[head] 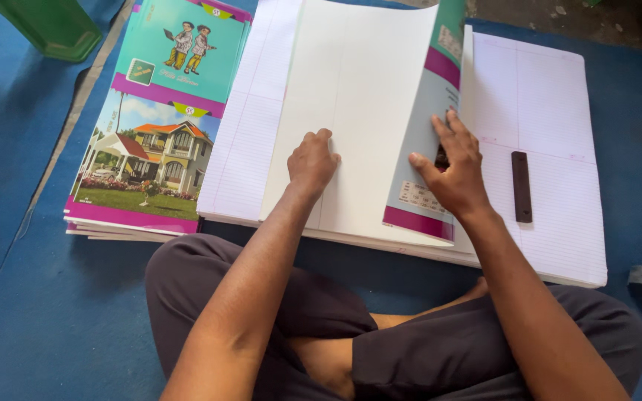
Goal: The person sits on the floor and repeatedly folds a printed cover sheet over a stack of blank pages, then uses a small wooden block to press and crease the fold. The person flips the cover back and forth multiple times, smoothing the fold with hands and the block, and continues this repetitive folding and pressing cycle.
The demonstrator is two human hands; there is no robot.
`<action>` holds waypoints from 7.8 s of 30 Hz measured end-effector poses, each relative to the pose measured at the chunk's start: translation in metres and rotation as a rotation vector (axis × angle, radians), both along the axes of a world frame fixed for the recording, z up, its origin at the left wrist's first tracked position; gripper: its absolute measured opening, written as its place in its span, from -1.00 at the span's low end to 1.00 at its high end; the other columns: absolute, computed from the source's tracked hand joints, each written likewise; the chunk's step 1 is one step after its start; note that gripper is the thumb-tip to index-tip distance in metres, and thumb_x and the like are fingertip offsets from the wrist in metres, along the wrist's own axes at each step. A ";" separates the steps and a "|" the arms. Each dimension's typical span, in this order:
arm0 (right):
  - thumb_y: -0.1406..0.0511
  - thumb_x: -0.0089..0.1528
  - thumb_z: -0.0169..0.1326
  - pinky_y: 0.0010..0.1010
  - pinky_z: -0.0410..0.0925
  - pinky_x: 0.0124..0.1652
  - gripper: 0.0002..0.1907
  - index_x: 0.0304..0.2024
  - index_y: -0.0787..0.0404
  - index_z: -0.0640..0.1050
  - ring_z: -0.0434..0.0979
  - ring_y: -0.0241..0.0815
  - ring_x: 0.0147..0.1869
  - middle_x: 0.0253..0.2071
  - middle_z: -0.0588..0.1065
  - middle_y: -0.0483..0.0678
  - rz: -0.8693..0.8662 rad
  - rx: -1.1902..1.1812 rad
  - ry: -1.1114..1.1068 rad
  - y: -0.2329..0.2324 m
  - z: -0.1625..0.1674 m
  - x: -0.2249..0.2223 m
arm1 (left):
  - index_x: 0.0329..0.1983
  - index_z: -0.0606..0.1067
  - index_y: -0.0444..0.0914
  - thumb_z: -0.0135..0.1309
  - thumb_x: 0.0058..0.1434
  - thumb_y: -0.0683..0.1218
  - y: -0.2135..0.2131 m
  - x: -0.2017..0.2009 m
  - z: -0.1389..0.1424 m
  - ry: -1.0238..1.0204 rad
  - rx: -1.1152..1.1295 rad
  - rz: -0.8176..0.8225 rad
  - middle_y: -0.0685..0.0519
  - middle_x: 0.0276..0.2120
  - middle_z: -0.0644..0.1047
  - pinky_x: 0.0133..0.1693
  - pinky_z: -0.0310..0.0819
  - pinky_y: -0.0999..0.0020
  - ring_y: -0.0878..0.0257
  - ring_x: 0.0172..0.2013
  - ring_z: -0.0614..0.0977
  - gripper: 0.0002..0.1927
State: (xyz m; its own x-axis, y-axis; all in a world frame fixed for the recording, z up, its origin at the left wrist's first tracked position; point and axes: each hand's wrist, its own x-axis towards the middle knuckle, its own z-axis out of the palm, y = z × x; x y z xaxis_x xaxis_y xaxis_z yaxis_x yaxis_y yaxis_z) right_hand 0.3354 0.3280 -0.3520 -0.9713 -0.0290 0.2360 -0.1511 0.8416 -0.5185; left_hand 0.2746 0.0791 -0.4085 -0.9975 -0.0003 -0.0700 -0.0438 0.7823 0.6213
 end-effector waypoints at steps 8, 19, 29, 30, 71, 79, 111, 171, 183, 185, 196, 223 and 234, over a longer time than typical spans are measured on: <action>-0.02 0.19 0.17 0.16 -0.06 0.38 -0.23 0.39 0.12 0.38 -0.04 0.23 0.57 0.51 0.11 0.22 0.048 0.211 0.036 -0.016 -0.016 -0.002 | 0.16 0.49 -0.11 -0.01 0.18 -0.29 0.019 -0.004 -0.007 0.090 -0.061 -0.085 -0.06 0.04 0.52 0.04 0.47 0.06 -0.03 0.04 0.58 -0.53; -0.04 0.23 0.15 0.09 -0.10 0.37 -0.27 0.36 0.15 0.42 -0.03 0.19 0.57 0.48 0.14 0.25 0.100 0.329 0.120 -0.038 -0.034 -0.004 | 0.02 0.55 -0.29 0.03 0.27 -0.03 0.009 -0.025 -0.004 -0.050 0.292 -0.065 -0.09 -0.12 0.63 0.01 0.51 0.18 0.05 -0.05 0.65 -0.66; -0.08 0.25 0.08 0.03 -0.11 0.38 -0.31 0.33 0.11 0.44 0.01 0.11 0.57 0.48 0.15 0.22 0.156 0.476 0.113 -0.064 -0.049 -0.007 | 0.00 0.54 -0.31 0.01 0.21 0.41 0.006 -0.033 0.013 -0.351 0.573 -0.071 -0.06 -0.20 0.56 -0.26 0.61 0.02 0.10 -0.19 0.61 -0.28; -0.08 0.25 0.08 0.03 -0.10 0.37 -0.31 0.33 0.10 0.44 0.01 0.12 0.57 0.48 0.15 0.22 0.154 0.495 0.110 -0.066 -0.050 -0.007 | 0.02 0.52 -0.30 0.04 0.21 0.41 0.006 -0.033 0.013 -0.354 0.571 -0.077 -0.06 -0.23 0.57 -0.27 0.62 0.04 0.11 -0.22 0.62 -0.29; -0.16 0.28 0.02 0.08 -0.13 0.49 -0.14 0.55 -0.18 0.08 -0.35 0.27 0.66 0.61 -0.29 0.18 -0.056 0.132 -0.197 -0.017 -0.032 -0.067 | 0.04 0.50 -0.32 0.32 0.05 0.05 0.025 -0.035 0.002 -0.172 0.128 0.099 -0.22 0.00 0.53 0.05 0.51 0.14 -0.03 0.01 0.61 -0.45; -0.18 0.24 0.01 0.27 -0.11 0.43 -0.12 0.55 -0.20 0.09 -0.41 0.23 0.66 0.62 -0.29 0.13 -0.075 0.203 -0.244 -0.029 -0.031 -0.068 | -0.25 0.63 -0.34 0.44 -0.06 -0.02 0.021 -0.030 0.012 -0.128 0.094 0.112 -0.18 -0.25 0.66 -0.06 0.61 0.18 0.00 -0.17 0.72 -0.61; 0.01 0.37 -0.19 -0.06 -0.09 0.48 -0.31 0.54 -0.08 0.10 -0.23 0.22 0.65 0.60 -0.22 0.19 -0.088 -0.041 -0.207 -0.013 -0.027 -0.080 | -0.29 0.60 -0.35 0.11 0.11 -0.26 0.035 -0.031 0.001 -0.006 0.060 0.243 -0.28 -0.24 0.63 -0.04 0.60 0.09 -0.14 -0.15 0.70 -0.88; -0.24 0.26 -0.29 0.28 -0.57 0.41 -0.15 0.54 -0.17 0.00 -0.54 0.01 0.66 0.61 -0.31 0.02 0.038 0.450 -0.320 -0.015 -0.012 -0.086 | 0.05 0.60 -0.02 0.54 -0.20 0.02 0.057 -0.042 0.056 -0.144 -0.499 -0.393 0.05 0.12 0.42 0.15 0.33 -0.14 0.11 0.17 0.44 -0.34; -0.24 0.28 -0.31 0.31 -0.51 0.41 -0.16 0.55 -0.16 0.02 -0.47 0.03 0.67 0.62 -0.25 0.02 0.045 0.409 -0.251 -0.016 -0.018 -0.080 | 0.10 0.56 -0.03 0.52 -0.16 0.00 0.058 -0.044 0.049 -0.083 -0.483 -0.374 0.01 0.10 0.42 0.12 0.34 -0.15 0.06 0.16 0.44 -0.32; -0.24 0.28 -0.31 0.30 -0.51 0.43 -0.16 0.55 -0.18 0.01 -0.46 0.02 0.67 0.62 -0.25 0.01 0.040 0.412 -0.260 -0.017 -0.016 -0.079 | 0.10 0.56 -0.03 0.53 -0.18 -0.03 0.058 -0.043 0.049 -0.085 -0.480 -0.372 0.02 0.10 0.42 0.13 0.33 -0.14 0.06 0.17 0.44 -0.30; -0.20 0.21 -0.06 0.18 -0.41 0.44 -0.08 0.52 -0.07 0.04 -0.41 -0.05 0.66 0.61 -0.21 0.00 0.062 0.304 -0.427 -0.017 0.004 -0.090 | 0.24 0.46 -0.04 0.50 -0.12 -0.05 0.054 -0.049 0.053 -0.146 -0.497 -0.388 -0.06 0.20 0.38 0.22 0.23 -0.28 0.01 0.22 0.42 -0.21; 0.12 -0.01 0.40 -0.03 0.50 -0.03 -0.08 0.37 0.27 0.43 0.63 0.19 0.01 0.02 0.56 0.39 -0.567 0.302 -0.634 0.199 -0.022 -0.019 | 0.44 0.26 0.16 0.30 0.17 0.11 0.067 -0.065 0.041 -0.188 -0.588 -0.372 -0.19 0.26 0.33 0.25 0.22 -0.28 -0.14 0.25 0.39 -0.22; 0.32 0.17 0.26 -0.20 0.51 -0.16 -0.37 0.31 0.18 0.50 0.64 0.03 -0.08 0.05 0.58 0.17 -0.334 0.126 -0.430 0.147 0.010 -0.017 | 0.45 0.23 0.18 0.22 0.21 0.10 0.067 -0.056 0.058 -0.230 -0.604 -0.392 -0.19 0.27 0.31 0.28 0.20 -0.21 -0.09 0.25 0.38 -0.25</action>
